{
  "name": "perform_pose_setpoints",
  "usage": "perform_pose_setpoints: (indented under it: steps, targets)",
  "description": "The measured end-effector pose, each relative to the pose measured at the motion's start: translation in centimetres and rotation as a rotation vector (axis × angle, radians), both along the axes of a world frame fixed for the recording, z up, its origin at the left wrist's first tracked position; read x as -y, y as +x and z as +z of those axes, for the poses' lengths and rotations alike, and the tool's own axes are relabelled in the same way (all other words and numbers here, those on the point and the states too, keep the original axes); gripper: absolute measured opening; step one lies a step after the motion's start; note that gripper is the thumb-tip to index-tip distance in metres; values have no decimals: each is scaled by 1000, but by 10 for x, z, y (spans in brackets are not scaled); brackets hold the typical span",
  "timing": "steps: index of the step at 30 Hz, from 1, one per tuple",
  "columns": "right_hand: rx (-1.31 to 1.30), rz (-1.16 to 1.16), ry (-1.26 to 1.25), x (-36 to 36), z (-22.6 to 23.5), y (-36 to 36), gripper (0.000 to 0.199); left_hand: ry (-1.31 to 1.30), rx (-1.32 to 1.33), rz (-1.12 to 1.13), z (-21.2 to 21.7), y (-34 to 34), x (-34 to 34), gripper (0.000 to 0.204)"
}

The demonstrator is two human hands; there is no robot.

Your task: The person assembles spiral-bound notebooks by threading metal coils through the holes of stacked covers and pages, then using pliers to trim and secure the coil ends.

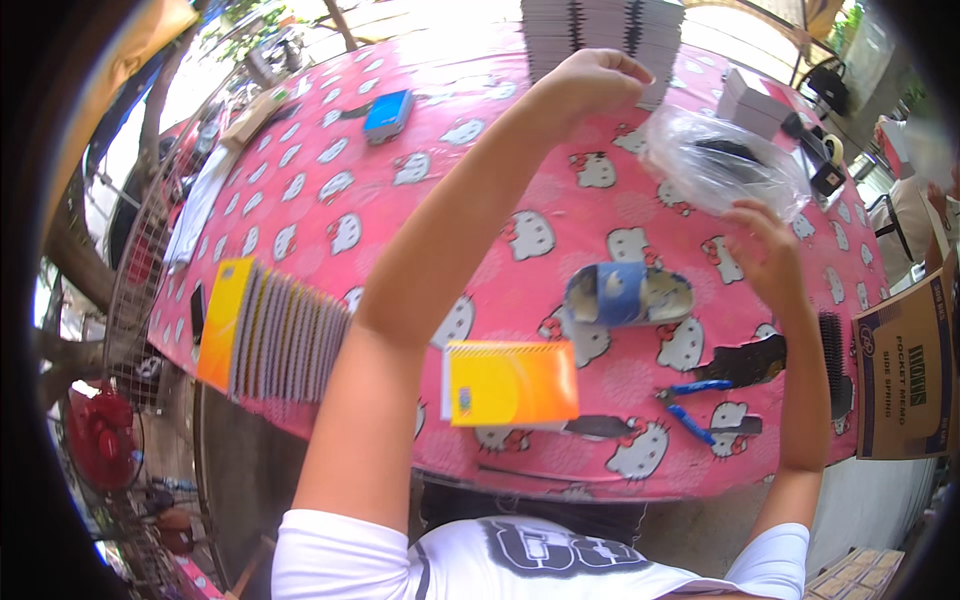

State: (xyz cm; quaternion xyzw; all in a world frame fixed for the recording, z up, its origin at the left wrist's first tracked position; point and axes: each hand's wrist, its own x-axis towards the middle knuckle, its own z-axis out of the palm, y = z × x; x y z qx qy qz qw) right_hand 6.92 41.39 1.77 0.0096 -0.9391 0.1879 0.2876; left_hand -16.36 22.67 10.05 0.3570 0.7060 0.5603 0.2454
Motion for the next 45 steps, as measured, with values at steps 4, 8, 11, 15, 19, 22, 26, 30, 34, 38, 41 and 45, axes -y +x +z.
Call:
perform_pose_setpoints:
  steps: [4,8,11,15,19,22,26,30,34,38,41,45]
  targets:
    - [139,341,-42,134,9,20,29,257,30,80,9,67,104,41]
    - [81,557,74,242,3,26,28,486,189,207,-24,127,205,46]
    - [100,551,233,294,-3,19,31,465,271,379,-56,145,257,42]
    - [320,443,501,308,-33,-2,30,491,349,457,-84,166,305,38]
    - [509,580,162,298,-14,-15,27,503,443,486,-107,174,326,37]
    - [572,594,163,299,-9,-18,26,495,525,436,-119,174,326,36]
    - [566,557,325,307,-10,-13,31,472,557,387,-124,175,321,33]
    - [581,544,309,307,-6,-11,30,443,518,413,-128,174,317,34]
    - [532,580,82,292,1,-16,29,529,543,440,-132,178,304,43]
    - [209,364,-310,280,14,-9,25,512,856,281,-127,172,295,47]
    - [71,413,-60,297,5,12,32,449,991,389,-114,168,259,42]
    - [-84,305,-25,288,-11,32,44,466,178,376,-141,164,254,32]
